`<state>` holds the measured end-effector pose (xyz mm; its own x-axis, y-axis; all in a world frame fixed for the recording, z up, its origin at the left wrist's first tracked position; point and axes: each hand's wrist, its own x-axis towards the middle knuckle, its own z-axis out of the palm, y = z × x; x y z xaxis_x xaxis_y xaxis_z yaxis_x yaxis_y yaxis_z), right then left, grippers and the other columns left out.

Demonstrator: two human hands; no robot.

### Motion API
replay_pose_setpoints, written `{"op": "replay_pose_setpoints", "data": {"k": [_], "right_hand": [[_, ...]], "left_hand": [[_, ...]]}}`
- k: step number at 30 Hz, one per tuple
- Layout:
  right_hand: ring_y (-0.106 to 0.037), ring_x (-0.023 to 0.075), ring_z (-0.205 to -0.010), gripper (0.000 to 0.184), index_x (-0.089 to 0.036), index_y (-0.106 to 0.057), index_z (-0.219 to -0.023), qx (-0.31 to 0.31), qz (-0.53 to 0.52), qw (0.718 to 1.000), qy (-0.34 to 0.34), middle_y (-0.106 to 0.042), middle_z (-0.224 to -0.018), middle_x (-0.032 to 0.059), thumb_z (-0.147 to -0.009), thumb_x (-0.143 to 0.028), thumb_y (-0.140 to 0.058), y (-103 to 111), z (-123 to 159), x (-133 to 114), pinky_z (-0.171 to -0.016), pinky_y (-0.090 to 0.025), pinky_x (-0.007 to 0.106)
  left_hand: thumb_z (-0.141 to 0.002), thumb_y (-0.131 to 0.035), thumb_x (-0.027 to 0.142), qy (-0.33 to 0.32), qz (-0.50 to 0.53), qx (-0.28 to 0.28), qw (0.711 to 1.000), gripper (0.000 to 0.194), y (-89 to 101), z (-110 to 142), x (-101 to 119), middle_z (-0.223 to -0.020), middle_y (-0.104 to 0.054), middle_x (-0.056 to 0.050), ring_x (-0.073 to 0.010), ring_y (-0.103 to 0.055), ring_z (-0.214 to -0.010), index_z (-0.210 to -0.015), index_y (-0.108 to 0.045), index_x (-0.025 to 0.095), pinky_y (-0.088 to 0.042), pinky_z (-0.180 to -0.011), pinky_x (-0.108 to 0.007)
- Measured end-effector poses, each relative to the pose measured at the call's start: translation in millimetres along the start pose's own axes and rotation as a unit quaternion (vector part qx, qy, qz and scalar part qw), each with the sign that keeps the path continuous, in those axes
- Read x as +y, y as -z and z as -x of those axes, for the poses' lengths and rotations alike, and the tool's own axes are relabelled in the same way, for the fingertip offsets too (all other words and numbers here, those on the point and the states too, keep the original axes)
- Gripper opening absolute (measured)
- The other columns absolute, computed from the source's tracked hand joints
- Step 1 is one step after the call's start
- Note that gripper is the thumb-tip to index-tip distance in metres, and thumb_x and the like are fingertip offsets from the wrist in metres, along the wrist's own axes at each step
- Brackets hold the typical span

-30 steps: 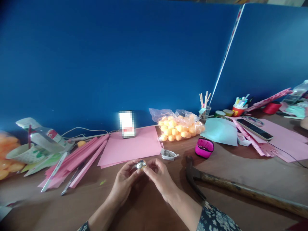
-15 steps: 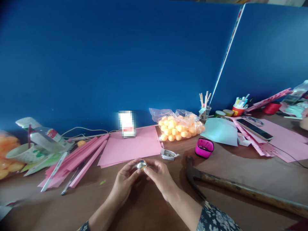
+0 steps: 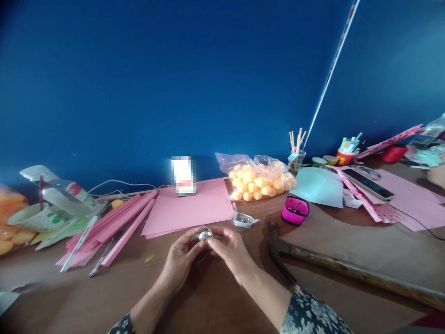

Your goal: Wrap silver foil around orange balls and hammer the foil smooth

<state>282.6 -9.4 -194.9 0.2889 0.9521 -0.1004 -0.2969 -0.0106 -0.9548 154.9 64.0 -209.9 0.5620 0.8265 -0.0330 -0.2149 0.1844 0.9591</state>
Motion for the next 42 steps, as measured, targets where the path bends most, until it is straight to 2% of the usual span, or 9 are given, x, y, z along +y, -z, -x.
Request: {"op": "replay_pose_setpoints", "data": {"k": [13, 18, 28, 36, 42], "right_hand": [[-0.061, 0.0178, -0.083, 0.033, -0.015, -0.061, -0.101, 0.012, 0.010, 1.000, 0.021, -0.065, -0.098, 0.0087, -0.073, -0.032, -0.065, 2, -2, 8, -0.074, -0.051, 0.033], [-0.061, 0.0165, -0.076, 0.031, -0.015, -0.062, -0.098, 0.026, 0.027, 0.999, 0.035, -0.067, -0.092, 0.0076, -0.073, -0.034, -0.065, 1, -3, 8, -0.071, -0.052, 0.033], [-0.062, 0.0168, -0.075, 0.037, -0.015, -0.064, -0.099, 0.034, 0.023, 0.999, 0.021, -0.067, -0.089, 0.0082, -0.073, -0.040, -0.064, 0, -4, 6, -0.067, -0.052, 0.031], [-0.063, 0.0170, -0.076, 0.030, -0.015, -0.061, -0.095, 0.032, 0.061, 0.996, 0.050, -0.066, -0.092, 0.0071, -0.075, -0.037, -0.063, -3, -4, 11, -0.065, -0.052, 0.028], [-0.062, 0.0161, -0.070, 0.026, -0.016, -0.059, -0.093, 0.024, 0.076, 0.995, 0.067, -0.066, -0.080, 0.0038, -0.075, -0.035, -0.063, -4, -4, 15, -0.064, -0.052, 0.028]], "left_hand": [[-0.067, -0.069, 0.021, -0.014, -0.022, 0.002, 1.000, 0.036, 0.8, -2, -4, -0.105, -0.066, -0.007, -0.0228, -0.059, -0.100, -0.102, -0.063, 0.018, -0.046, -0.090, -0.035], [-0.067, -0.070, 0.021, -0.011, -0.020, 0.001, 1.000, 0.036, -1.4, 0, -1, -0.103, -0.068, -0.007, -0.0224, -0.060, -0.098, -0.102, -0.064, 0.018, -0.047, -0.087, -0.033], [-0.071, -0.067, 0.021, 0.027, 0.088, -0.001, 0.996, 0.039, -0.5, 1, -2, -0.106, -0.066, -0.010, -0.0220, -0.060, -0.098, -0.108, -0.059, 0.015, -0.045, -0.090, -0.036], [-0.074, -0.064, 0.020, 0.017, 0.094, -0.022, 0.995, 0.028, -1.9, 2, 0, -0.099, -0.065, -0.009, -0.0191, -0.061, -0.089, -0.102, -0.059, 0.015, -0.048, -0.084, -0.035], [-0.073, -0.065, 0.019, 0.005, 0.089, -0.028, 0.996, 0.024, -2.3, 2, 2, -0.093, -0.064, -0.007, -0.0162, -0.061, -0.081, -0.096, -0.060, 0.015, -0.049, -0.077, -0.030]]}}
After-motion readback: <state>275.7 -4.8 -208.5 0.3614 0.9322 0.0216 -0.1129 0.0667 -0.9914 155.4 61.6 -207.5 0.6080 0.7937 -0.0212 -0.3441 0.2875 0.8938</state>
